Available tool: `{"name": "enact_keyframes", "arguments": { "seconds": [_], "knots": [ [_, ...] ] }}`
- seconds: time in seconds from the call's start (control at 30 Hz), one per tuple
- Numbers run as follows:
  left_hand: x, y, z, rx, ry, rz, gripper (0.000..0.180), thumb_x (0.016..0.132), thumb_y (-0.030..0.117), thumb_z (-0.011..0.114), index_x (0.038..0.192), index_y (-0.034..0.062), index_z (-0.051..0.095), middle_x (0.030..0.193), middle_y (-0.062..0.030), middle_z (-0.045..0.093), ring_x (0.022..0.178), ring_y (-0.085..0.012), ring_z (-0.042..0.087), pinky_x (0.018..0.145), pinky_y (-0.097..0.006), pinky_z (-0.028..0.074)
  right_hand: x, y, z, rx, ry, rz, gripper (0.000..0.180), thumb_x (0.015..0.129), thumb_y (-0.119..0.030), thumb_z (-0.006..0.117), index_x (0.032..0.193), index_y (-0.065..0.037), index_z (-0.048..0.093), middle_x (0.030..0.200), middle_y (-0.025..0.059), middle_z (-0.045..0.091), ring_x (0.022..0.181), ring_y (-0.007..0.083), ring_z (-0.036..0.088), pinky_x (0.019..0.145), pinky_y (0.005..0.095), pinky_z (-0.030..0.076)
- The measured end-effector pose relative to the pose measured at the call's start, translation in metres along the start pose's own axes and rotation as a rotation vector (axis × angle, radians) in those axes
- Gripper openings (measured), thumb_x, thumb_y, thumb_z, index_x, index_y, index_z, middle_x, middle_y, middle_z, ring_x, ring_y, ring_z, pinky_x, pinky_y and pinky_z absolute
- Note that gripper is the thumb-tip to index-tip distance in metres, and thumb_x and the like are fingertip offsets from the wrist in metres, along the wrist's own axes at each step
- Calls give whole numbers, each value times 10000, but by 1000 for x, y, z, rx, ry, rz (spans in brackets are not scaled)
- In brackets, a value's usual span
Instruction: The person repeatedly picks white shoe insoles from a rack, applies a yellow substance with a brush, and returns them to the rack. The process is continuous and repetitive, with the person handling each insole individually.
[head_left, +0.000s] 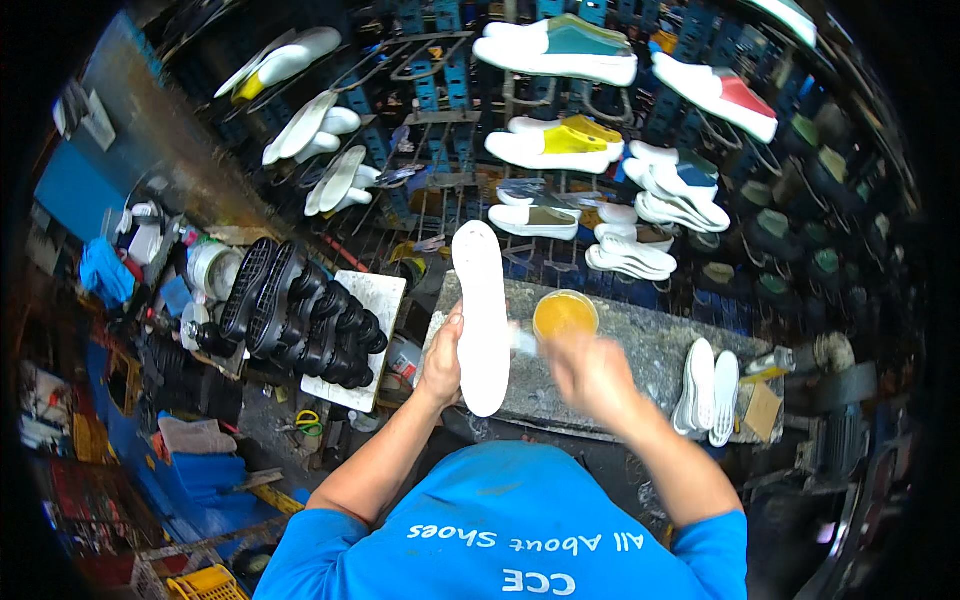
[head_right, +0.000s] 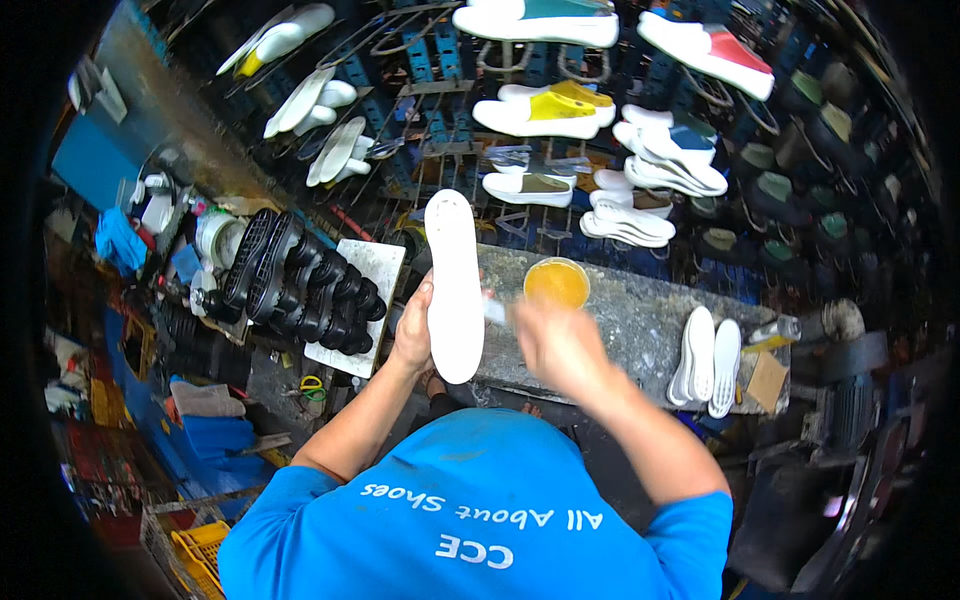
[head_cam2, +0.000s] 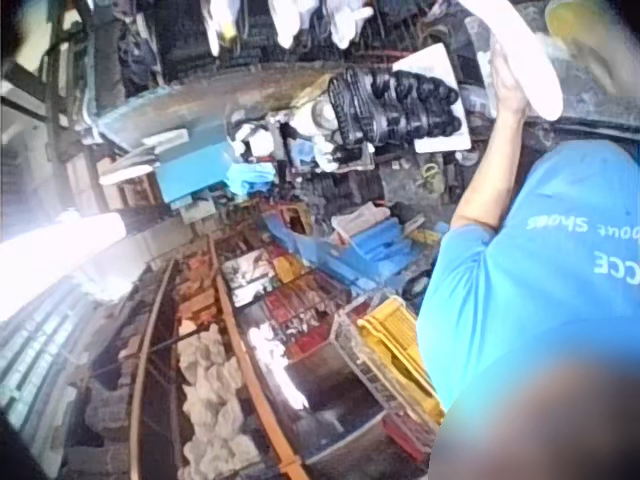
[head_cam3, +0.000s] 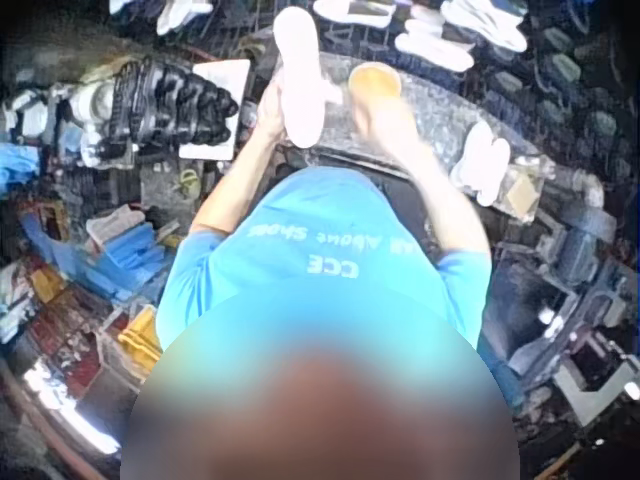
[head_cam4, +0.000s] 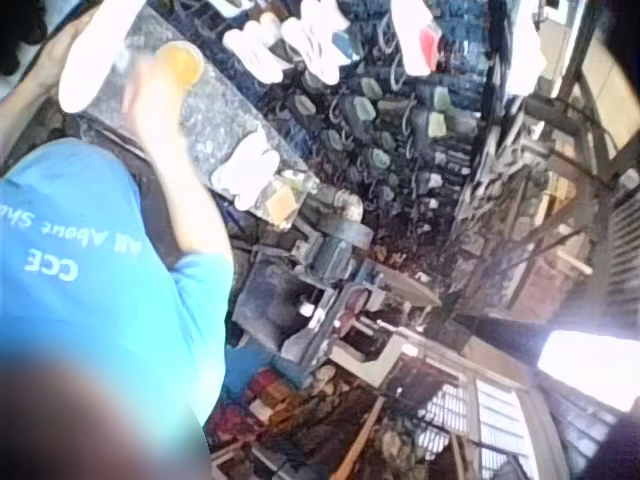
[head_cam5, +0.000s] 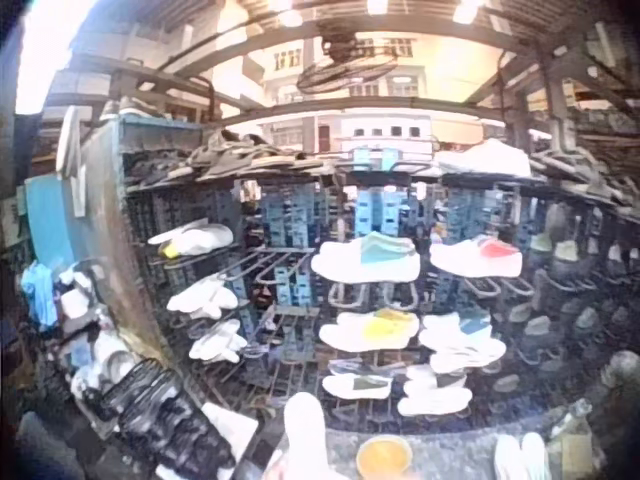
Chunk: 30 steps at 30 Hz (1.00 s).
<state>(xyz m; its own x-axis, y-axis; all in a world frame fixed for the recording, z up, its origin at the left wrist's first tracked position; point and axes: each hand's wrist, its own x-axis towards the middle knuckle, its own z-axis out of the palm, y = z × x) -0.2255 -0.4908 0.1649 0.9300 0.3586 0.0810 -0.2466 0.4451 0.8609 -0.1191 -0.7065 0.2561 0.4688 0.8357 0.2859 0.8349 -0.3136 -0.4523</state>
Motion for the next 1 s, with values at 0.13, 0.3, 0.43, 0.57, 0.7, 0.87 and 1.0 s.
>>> {"name": "enact_keyframes", "arguments": {
  "seconds": [0.13,0.3,0.43,0.57,0.7,0.87,1.0],
  "knots": [
    [11,26,17,10,-160,36,722,1214,537,353,1734,37,372,1449,-221,710,1241,-306,766,990,-444,666,45,28,11,-35,266,-35,219,993,-69,726,1212,-74,719,1031,175,680,791,428,751,664,549,605],
    [24,45,10,-341,-17,138,659,1181,483,485,1719,111,407,1612,-172,608,1471,-377,637,1051,-586,669,-2,30,48,-105,124,-133,278,967,-51,742,1240,-78,704,1084,158,657,798,413,743,663,537,609],
    [34,48,3,-361,70,213,693,1130,430,465,1766,164,390,1722,-188,529,1524,-401,594,1107,-678,618,-33,0,52,-13,-3,-59,287,943,-48,757,1225,-80,712,1090,149,663,817,409,746,688,536,619],
    [38,42,16,-372,22,236,894,1120,731,362,1789,139,349,1718,-193,531,1531,-386,585,1178,-629,579,19,-20,21,154,12,-126,223,923,-40,756,1146,-51,736,1109,185,664,830,420,766,683,524,636],
    [36,37,34,-414,-10,137,1203,997,1005,239,1818,127,257,1718,-207,517,1526,-376,583,1231,-579,543,85,-12,-18,-102,151,-192,167,912,-39,747,1075,-13,720,1129,229,654,795,420,767,666,517,646],
    [33,58,20,-385,-49,192,1295,939,1066,183,1827,124,211,1715,-223,504,1477,-392,619,1127,-631,611,62,-26,-52,-176,-454,-351,257,859,-82,792,1114,-57,769,1115,202,676,746,344,789,618,481,652],
    [31,45,19,-289,-101,107,1357,905,1093,136,1795,86,321,1678,-228,555,1462,-405,635,1098,-671,618,118,-20,-77,-284,-59,-340,248,847,-131,836,1078,-61,777,1071,197,669,739,383,781,639,506,641]
  ]
}}
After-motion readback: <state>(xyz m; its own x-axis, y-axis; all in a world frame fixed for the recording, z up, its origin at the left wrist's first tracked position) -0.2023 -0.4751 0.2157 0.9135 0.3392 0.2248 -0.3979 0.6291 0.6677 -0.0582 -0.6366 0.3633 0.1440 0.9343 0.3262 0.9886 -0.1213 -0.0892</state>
